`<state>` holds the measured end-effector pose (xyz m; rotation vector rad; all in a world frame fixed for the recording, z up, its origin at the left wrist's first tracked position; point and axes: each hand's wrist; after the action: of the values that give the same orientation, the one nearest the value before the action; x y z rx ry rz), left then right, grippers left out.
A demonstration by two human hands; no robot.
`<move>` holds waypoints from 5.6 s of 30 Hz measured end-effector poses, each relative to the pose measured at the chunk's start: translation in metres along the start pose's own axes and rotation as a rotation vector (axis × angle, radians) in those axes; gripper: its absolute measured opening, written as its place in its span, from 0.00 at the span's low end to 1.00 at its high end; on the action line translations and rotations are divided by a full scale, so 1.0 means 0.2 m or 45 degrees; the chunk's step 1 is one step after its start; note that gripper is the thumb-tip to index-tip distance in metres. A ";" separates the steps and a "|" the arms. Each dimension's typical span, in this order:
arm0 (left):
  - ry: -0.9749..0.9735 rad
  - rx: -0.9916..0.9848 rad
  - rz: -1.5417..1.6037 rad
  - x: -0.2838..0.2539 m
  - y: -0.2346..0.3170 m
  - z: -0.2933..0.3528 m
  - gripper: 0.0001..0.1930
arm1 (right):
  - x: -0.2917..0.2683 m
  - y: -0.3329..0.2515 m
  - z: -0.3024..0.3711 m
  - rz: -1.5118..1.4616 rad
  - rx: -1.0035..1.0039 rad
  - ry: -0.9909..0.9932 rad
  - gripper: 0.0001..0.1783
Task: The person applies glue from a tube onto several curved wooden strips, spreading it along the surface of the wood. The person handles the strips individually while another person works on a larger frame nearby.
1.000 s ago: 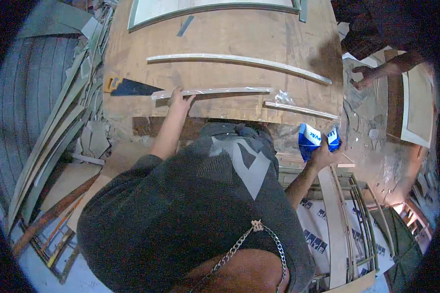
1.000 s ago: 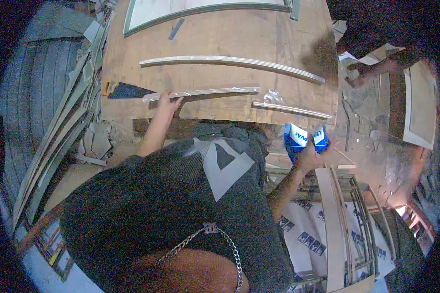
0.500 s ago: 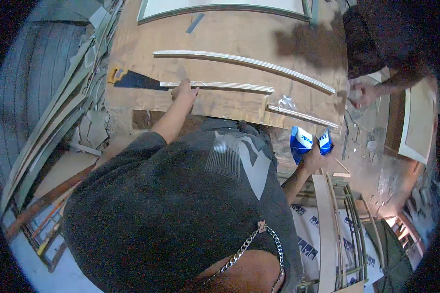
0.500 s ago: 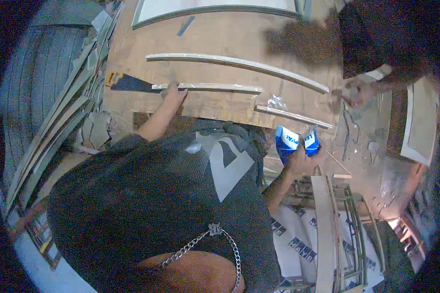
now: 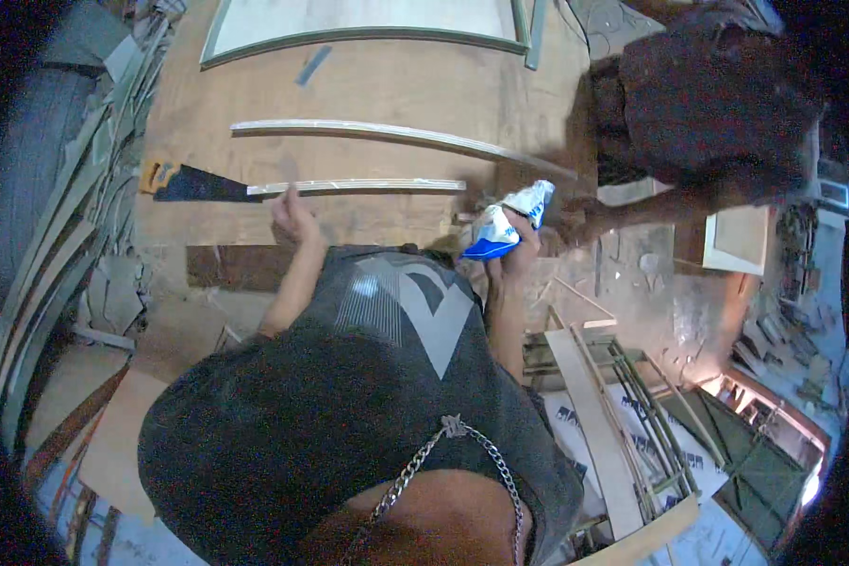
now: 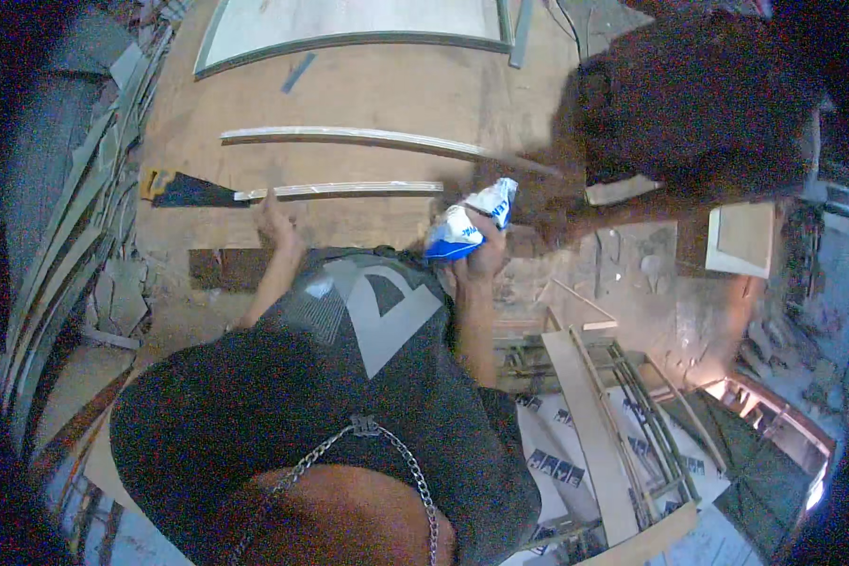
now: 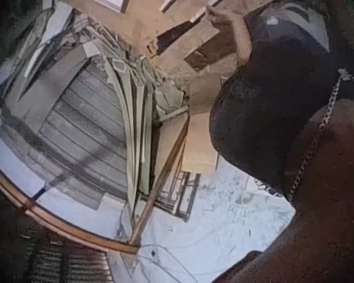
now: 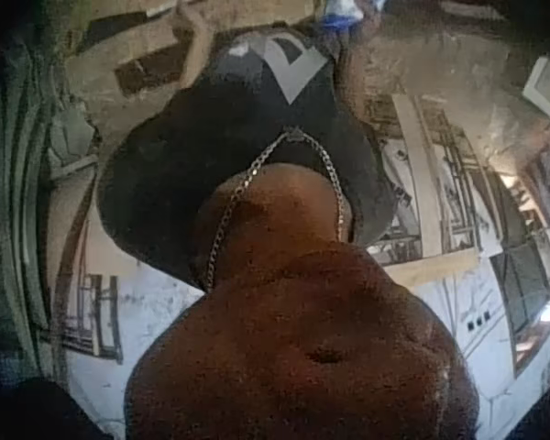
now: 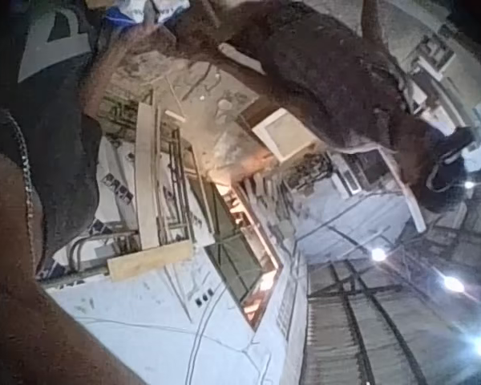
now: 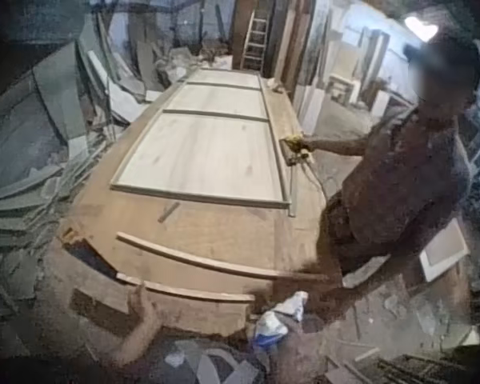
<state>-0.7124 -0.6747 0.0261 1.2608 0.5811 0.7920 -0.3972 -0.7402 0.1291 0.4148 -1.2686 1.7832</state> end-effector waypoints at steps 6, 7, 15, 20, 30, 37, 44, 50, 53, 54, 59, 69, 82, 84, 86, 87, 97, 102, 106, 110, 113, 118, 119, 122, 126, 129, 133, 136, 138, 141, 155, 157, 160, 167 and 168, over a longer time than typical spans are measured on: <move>-1.525 -0.541 0.042 0.16 0.54 0.28 0.26 | 0.50 0.11 -0.09 -0.013 -0.042 -0.396 0.31; -1.568 -0.456 0.193 0.18 0.55 0.35 0.31 | 0.58 0.15 -0.10 0.047 -0.056 -0.493 0.35; -1.935 -0.635 0.021 0.10 0.51 0.28 0.39 | 0.66 0.34 -0.17 1.609 -0.418 -0.622 0.37; -1.412 -0.496 0.099 -0.17 0.57 0.21 0.29 | 0.72 0.52 -0.02 1.890 -0.352 -0.725 0.36; -0.285 0.077 -0.113 -0.62 0.33 -0.51 0.29 | 0.60 0.55 0.07 2.052 -0.483 -0.507 0.35; 0.332 0.421 -0.650 -0.68 0.06 -0.91 0.37 | 0.71 0.59 0.15 1.731 0.042 -0.538 0.34; 0.483 1.093 -1.212 -0.84 -0.31 -0.97 0.38 | 0.75 0.64 0.18 1.599 -0.028 -0.566 0.33; 0.489 0.884 -1.011 -0.60 -0.09 -0.80 0.38 | 0.62 0.59 0.11 1.691 -0.157 -0.398 0.32; 0.486 0.860 -1.089 -0.58 -0.12 -0.79 0.39 | 0.63 0.58 0.10 1.676 -0.212 -0.385 0.31; 0.462 0.881 -1.037 -0.54 -0.12 -0.74 0.40 | 0.64 0.57 0.09 1.671 -0.228 -0.386 0.31; 0.461 0.806 -1.291 -0.56 -0.14 -0.70 0.43 | 0.66 0.58 0.08 1.678 -0.168 -0.422 0.30; 0.387 0.661 -1.250 -0.49 -0.06 -0.64 0.46 | 0.58 0.54 0.05 1.639 -0.141 -0.465 0.30; 0.785 0.915 -1.311 -0.57 -0.16 -0.63 0.52 | 0.37 0.27 0.04 1.596 -0.261 -0.480 0.28; 0.749 0.772 -1.328 -0.46 -0.06 -0.46 0.51 | 0.28 0.16 0.01 1.572 -0.340 -0.406 0.25; 0.656 1.121 -1.289 -0.46 -0.06 -0.38 0.50 | 0.20 0.07 -0.01 1.542 -0.367 -0.410 0.24; 0.560 1.273 -1.322 -0.43 -0.07 -0.35 0.50 | 0.14 0.02 -0.02 1.552 -0.467 -0.348 0.23; -0.313 1.099 -1.137 0.00 0.00 0.32 0.44 | -0.57 -0.16 0.06 1.328 -0.591 0.156 0.16; -0.480 1.122 -1.161 -0.05 -0.11 0.35 0.41 | -0.54 -0.22 0.08 1.380 -0.418 0.126 0.16; -0.527 1.036 -1.207 -0.03 -0.03 0.38 0.41 | -0.54 -0.23 0.09 1.241 -0.342 0.106 0.15; -0.508 1.064 -1.099 -0.06 -0.07 0.22 0.38 | -0.81 -0.04 0.05 1.363 -0.541 0.214 0.13; -0.549 1.023 -1.023 -0.13 -0.05 0.12 0.37 | -0.81 0.02 0.11 0.990 -0.506 0.712 0.09; -0.714 0.985 -0.932 -0.23 -0.16 0.01 0.36 | -1.19 0.18 0.11 1.504 -0.883 1.084 0.11; -0.757 1.029 -0.958 -0.24 -0.15 0.02 0.35 | -1.28 0.22 0.11 1.621 -0.740 1.239 0.14; -0.826 0.996 -0.950 -0.24 -0.05 0.04 0.35 | -1.38 0.23 0.12 1.715 -0.415 1.431 0.19; -0.884 0.944 -0.906 -0.25 -0.01 0.01 0.33 | -1.24 0.25 0.08 1.322 -0.179 1.307 0.28; -0.926 0.868 -0.924 -0.28 -0.03 -0.08 0.33 | -1.07 0.31 0.09 1.377 -0.235 1.132 0.29; -0.908 0.777 -0.759 -0.26 0.00 -0.13 0.33 | -0.71 0.31 0.10 1.179 -0.163 0.987 0.28; -0.880 0.800 -0.628 -0.27 -0.02 -0.17 0.32 | -0.70 0.40 0.05 0.964 -0.082 1.103 0.27; -0.880 0.765 -0.623 -0.30 -0.06 -0.19 0.32 | -0.84 0.49 -0.01 1.078 -0.135 1.161 0.30; -0.907 0.711 -0.588 -0.27 -0.03 -0.18 0.31 | -1.14 0.56 -0.12 1.247 -0.223 1.265 0.34; -0.978 0.448 -0.358 -0.22 -0.05 -0.21 0.25 | -0.92 0.47 -0.06 0.787 -0.185 1.143 0.32; -0.940 0.451 -0.375 -0.24 -0.06 -0.22 0.24 | -0.74 0.45 -0.03 0.751 -0.125 1.130 0.31; -0.910 0.445 -0.410 -0.22 -0.03 -0.20 0.23 | -0.90 0.49 -0.05 0.783 -0.219 1.123 0.28; -0.755 0.459 -0.457 -0.25 0.01 -0.22 0.22 | -1.18 0.61 -0.15 1.052 -0.228 1.036 0.32; -0.748 0.461 -0.501 -0.30 0.02 -0.24 0.22 | -1.07 0.62 -0.18 0.748 -0.202 1.041 0.32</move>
<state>-0.7866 -0.6920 0.0166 1.5590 0.4744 -0.0314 -0.3710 -0.8178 -0.1063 -0.7919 -0.9503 1.9717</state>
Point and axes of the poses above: each hand's wrist, its own z-axis away from the middle knuckle, its own x-axis out of the palm, y = z × x, and after that the axes turned 4 degrees about x, right-handed
